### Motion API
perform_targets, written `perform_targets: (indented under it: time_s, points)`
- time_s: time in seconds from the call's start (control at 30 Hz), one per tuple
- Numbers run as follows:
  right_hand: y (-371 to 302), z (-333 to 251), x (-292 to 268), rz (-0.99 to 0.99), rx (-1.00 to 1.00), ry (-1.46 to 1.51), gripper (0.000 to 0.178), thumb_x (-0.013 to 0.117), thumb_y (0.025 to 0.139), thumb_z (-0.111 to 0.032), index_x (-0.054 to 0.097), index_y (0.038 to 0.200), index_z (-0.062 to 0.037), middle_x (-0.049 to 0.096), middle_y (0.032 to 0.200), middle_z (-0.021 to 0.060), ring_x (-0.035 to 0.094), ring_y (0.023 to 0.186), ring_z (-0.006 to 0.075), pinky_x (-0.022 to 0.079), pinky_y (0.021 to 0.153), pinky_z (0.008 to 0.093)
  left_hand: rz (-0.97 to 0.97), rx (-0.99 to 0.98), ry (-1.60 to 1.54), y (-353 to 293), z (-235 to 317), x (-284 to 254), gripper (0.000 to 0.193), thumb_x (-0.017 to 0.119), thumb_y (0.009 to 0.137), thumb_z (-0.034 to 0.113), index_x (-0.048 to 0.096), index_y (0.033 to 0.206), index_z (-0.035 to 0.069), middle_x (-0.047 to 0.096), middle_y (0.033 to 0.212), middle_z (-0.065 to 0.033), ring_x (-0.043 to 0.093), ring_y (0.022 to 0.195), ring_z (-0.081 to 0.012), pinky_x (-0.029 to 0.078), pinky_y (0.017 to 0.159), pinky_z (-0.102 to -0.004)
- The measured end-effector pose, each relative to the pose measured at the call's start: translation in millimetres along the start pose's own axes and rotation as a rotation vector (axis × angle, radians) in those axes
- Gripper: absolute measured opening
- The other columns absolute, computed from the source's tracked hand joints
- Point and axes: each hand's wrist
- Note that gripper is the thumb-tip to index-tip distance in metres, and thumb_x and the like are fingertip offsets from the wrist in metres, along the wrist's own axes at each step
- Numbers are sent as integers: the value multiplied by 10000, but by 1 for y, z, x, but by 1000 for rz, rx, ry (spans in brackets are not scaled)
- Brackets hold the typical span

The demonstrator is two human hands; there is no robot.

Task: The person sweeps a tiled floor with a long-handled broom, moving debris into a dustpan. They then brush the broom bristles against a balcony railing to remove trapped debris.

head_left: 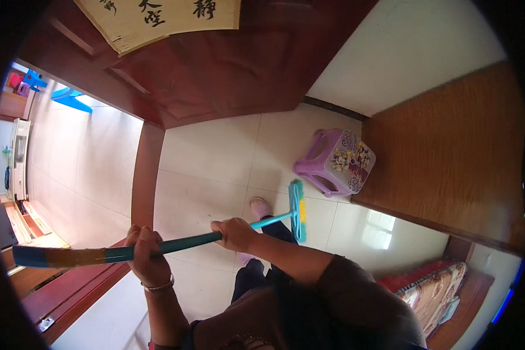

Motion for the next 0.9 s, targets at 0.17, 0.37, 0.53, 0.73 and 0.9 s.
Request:
perform_targets:
  time_s: [0.17,0.37,0.53,0.73,0.9]
  points:
    - [29,-21,-2,79,-57,-81,132,602,704,-184,511,730,-92,584,642,139,589,670,355,452,606,449,-92,181,-15,-10,22,-22,249,490,822,103,429,583,62,373,611,-8,372,561,-84,322,508,-233]
    - [28,-62,21,89,-199,-279,124,641,676,-142,532,699,-86,596,634,125,600,649,335,470,640,429,3,17,132,-53,-27,-70,158,536,797,93,516,651,36,408,627,8,400,599,-78,309,536,-228]
    - [10,-88,2,257,-357,-249,473,716,711,-294,513,1070,-60,549,1026,150,493,1036,315,386,891,392,96,230,-71,-43,6,-50,243,554,809,164,467,606,62,388,619,13,343,542,-57,261,485,-216]
    - [-53,94,-9,590,120,-147,440,695,732,-278,528,1068,-49,558,1023,148,526,990,310,426,868,399,45,152,-84,-13,-11,26,182,618,749,76,496,617,50,389,578,10,330,509,-58,242,464,-221]
    - [-124,254,-82,714,727,19,455,695,714,-270,524,1070,-44,566,1017,183,526,993,346,429,844,423,73,276,129,5,-40,110,285,577,795,75,430,554,40,374,569,8,367,544,-84,291,514,-246]
Point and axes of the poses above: each hand's wrist, its own y-axis towards the middle knuckle, its own x-axis out of the palm, z = x × y
